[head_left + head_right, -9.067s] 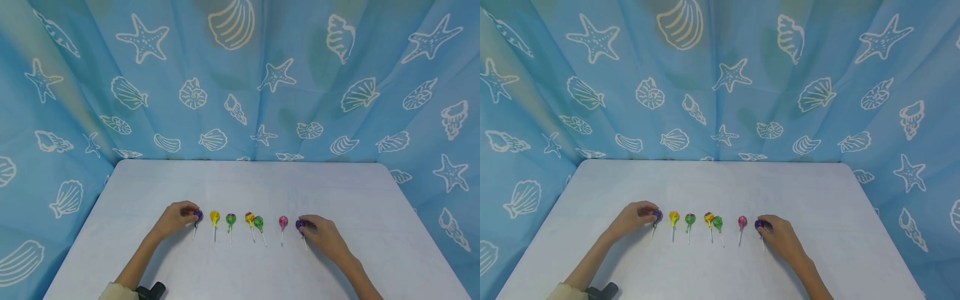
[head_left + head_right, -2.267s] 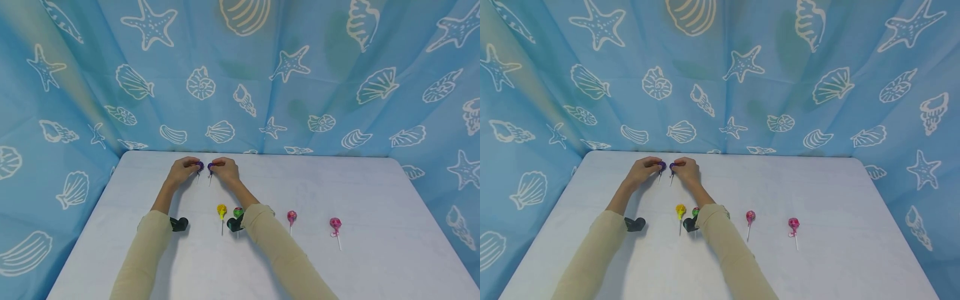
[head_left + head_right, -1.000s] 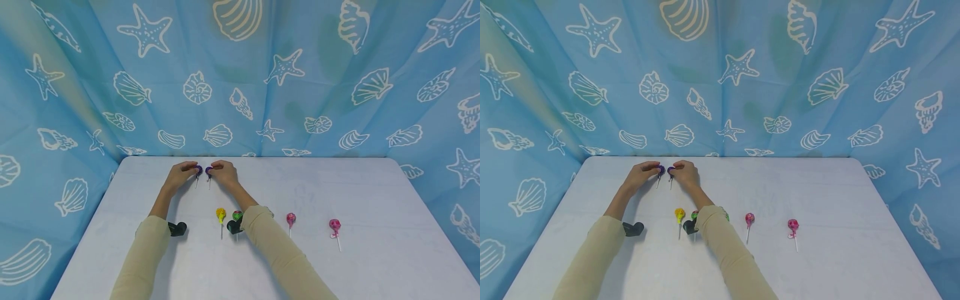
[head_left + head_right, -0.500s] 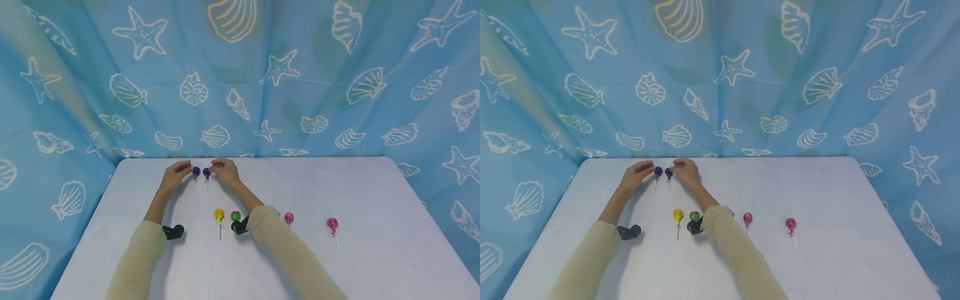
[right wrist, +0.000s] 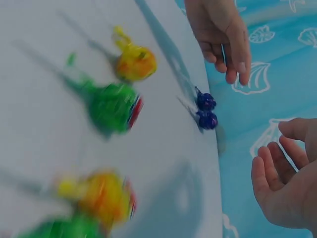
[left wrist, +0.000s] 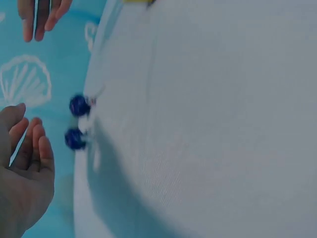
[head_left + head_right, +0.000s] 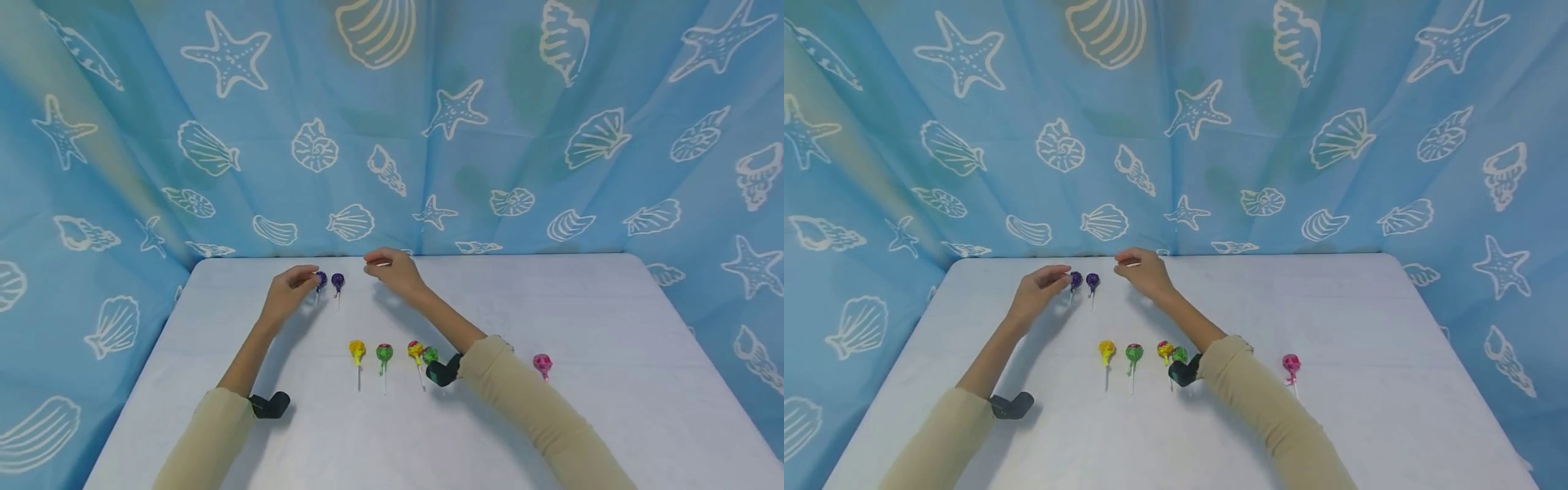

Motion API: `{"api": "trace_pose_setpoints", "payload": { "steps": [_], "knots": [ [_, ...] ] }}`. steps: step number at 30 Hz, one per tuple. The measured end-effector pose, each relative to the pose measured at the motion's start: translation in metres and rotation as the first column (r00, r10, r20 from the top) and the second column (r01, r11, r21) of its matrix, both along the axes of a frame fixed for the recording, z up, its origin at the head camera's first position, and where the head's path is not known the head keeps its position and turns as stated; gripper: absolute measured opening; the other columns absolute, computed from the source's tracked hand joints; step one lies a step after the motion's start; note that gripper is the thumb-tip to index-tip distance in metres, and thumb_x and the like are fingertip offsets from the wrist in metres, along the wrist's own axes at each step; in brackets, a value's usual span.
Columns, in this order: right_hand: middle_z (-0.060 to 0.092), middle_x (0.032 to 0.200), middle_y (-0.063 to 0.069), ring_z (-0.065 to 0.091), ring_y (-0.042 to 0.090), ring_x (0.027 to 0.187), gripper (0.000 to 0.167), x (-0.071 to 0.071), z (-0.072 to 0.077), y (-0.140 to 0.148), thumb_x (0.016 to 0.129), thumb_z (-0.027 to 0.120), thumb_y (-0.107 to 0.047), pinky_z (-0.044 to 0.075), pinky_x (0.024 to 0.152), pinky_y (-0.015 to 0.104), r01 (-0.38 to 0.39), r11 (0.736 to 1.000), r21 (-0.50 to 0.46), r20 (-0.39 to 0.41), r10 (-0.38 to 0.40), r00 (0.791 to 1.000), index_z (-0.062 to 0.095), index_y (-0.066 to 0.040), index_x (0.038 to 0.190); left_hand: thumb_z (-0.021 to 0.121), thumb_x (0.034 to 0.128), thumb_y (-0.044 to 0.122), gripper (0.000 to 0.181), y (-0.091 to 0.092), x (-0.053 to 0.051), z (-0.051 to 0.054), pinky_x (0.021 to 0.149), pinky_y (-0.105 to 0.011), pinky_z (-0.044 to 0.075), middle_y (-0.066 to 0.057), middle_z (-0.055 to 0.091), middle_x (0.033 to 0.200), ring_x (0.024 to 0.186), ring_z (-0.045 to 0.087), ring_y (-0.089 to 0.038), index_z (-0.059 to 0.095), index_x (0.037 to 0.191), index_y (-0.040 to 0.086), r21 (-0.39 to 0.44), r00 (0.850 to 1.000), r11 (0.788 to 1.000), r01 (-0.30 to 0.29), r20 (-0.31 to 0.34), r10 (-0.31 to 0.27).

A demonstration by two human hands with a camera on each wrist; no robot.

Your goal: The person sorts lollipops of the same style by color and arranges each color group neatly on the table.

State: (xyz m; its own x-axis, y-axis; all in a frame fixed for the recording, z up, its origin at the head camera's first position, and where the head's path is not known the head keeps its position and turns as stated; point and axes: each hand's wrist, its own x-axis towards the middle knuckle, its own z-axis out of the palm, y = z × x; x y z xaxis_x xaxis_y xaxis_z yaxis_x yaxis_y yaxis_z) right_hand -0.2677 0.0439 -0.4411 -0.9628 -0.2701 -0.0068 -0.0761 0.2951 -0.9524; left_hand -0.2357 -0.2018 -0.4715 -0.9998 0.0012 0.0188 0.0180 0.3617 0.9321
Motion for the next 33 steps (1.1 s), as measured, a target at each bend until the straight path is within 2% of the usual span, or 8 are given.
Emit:
{"api": "trace_pose_setpoints", "payload": {
  "steps": [4, 6, 11, 15, 19, 24, 28, 33],
  "knots": [
    [0.068, 0.116, 0.011, 0.065, 0.022, 0.102, 0.022, 0.015, 0.007, 0.029, 0.095, 0.068, -0.015, 0.054, 0.087, 0.033, -0.042, 0.996, 0.077, -0.037, 0.045, 0.998, 0.070, -0.006, 0.116, 0.065, 0.0986, 0.017, 0.035, 0.011, 0.013, 0.004, 0.091, -0.028, 0.050, -0.013, 0.067, 0.113, 0.107, 0.062, -0.025, 0.063, 0.128, -0.002, 0.002, 0.996, 0.996, 0.090, -0.015, -0.090],
    [0.068, 0.116, 0.010, 0.065, 0.021, 0.101, 0.021, 0.022, 0.009, 0.042, 0.095, 0.068, -0.014, 0.054, 0.088, 0.034, -0.053, 0.995, 0.085, -0.031, 0.055, 0.998, 0.071, -0.007, 0.115, 0.065, 0.0984, 0.016, 0.034, 0.017, 0.021, 0.005, 0.090, -0.027, 0.051, -0.012, 0.068, 0.111, 0.104, 0.063, -0.024, 0.064, 0.128, -0.002, -0.014, 0.992, 0.992, 0.124, -0.013, -0.124],
    [0.068, 0.117, 0.012, 0.064, 0.021, 0.103, 0.022, 0.044, 0.010, 0.069, 0.095, 0.068, -0.013, 0.055, 0.088, 0.036, -0.078, 0.988, 0.134, -0.047, 0.085, 0.995, 0.071, -0.008, 0.116, 0.066, 0.0972, 0.013, 0.033, 0.030, 0.040, 0.002, 0.092, -0.035, 0.053, -0.016, 0.069, 0.113, 0.103, 0.066, -0.026, 0.064, 0.125, -0.004, -0.046, 0.973, 0.972, 0.229, -0.022, -0.230],
    [0.071, 0.111, 0.008, 0.066, 0.020, 0.100, 0.023, 0.061, 0.007, 0.084, 0.094, 0.069, -0.013, 0.055, 0.088, 0.035, -0.086, 0.976, 0.199, -0.086, 0.105, 0.991, 0.071, -0.006, 0.116, 0.068, 0.0954, 0.009, 0.030, 0.038, 0.054, -0.002, 0.092, -0.039, 0.053, -0.019, 0.068, 0.114, 0.102, 0.066, -0.029, 0.064, 0.122, -0.006, -0.087, 0.956, 0.954, 0.286, -0.046, -0.291],
    [0.072, 0.109, 0.006, 0.067, 0.020, 0.098, 0.025, 0.075, 0.001, 0.094, 0.093, 0.069, -0.012, 0.055, 0.089, 0.036, -0.095, 0.963, 0.251, -0.117, 0.127, 0.985, 0.070, -0.003, 0.116, 0.069, 0.0938, 0.006, 0.028, 0.045, 0.064, -0.008, 0.091, -0.037, 0.054, -0.017, 0.069, 0.113, 0.101, 0.065, -0.027, 0.065, 0.119, -0.005, -0.116, 0.946, 0.943, 0.313, -0.049, -0.320],
    [0.071, 0.113, 0.011, 0.067, 0.022, 0.102, 0.027, 0.088, -0.015, 0.101, 0.093, 0.071, -0.012, 0.054, 0.091, 0.038, -0.127, 0.950, 0.286, -0.156, 0.177, 0.972, 0.070, -0.002, 0.118, 0.070, 0.0928, 0.007, 0.028, 0.049, 0.075, -0.016, 0.091, -0.036, 0.054, -0.013, 0.068, 0.113, 0.101, 0.064, -0.026, 0.066, 0.119, -0.003, -0.121, 0.940, 0.934, 0.337, -0.010, -0.340],
    [0.071, 0.114, 0.009, 0.067, 0.023, 0.104, 0.028, 0.096, -0.026, 0.103, 0.092, 0.071, -0.012, 0.054, 0.092, 0.039, -0.137, 0.941, 0.310, -0.165, 0.195, 0.967, 0.070, -0.003, 0.118, 0.071, 0.0900, 0.006, 0.029, 0.051, 0.082, -0.022, 0.092, -0.037, 0.053, -0.010, 0.068, 0.113, 0.100, 0.064, -0.024, 0.067, 0.118, 0.000, -0.144, 0.942, 0.931, 0.335, 0.018, -0.336],
    [0.071, 0.113, 0.008, 0.066, 0.023, 0.104, 0.027, 0.102, -0.031, 0.101, 0.091, 0.072, -0.010, 0.053, 0.093, 0.040, -0.128, 0.934, 0.334, -0.145, 0.185, 0.972, 0.070, -0.005, 0.117, 0.072, 0.0874, 0.003, 0.028, 0.055, 0.084, -0.026, 0.090, -0.036, 0.054, -0.006, 0.069, 0.111, 0.096, 0.063, -0.021, 0.069, 0.115, 0.002, -0.183, 0.950, 0.932, 0.312, 0.026, -0.312]
  ]
}}
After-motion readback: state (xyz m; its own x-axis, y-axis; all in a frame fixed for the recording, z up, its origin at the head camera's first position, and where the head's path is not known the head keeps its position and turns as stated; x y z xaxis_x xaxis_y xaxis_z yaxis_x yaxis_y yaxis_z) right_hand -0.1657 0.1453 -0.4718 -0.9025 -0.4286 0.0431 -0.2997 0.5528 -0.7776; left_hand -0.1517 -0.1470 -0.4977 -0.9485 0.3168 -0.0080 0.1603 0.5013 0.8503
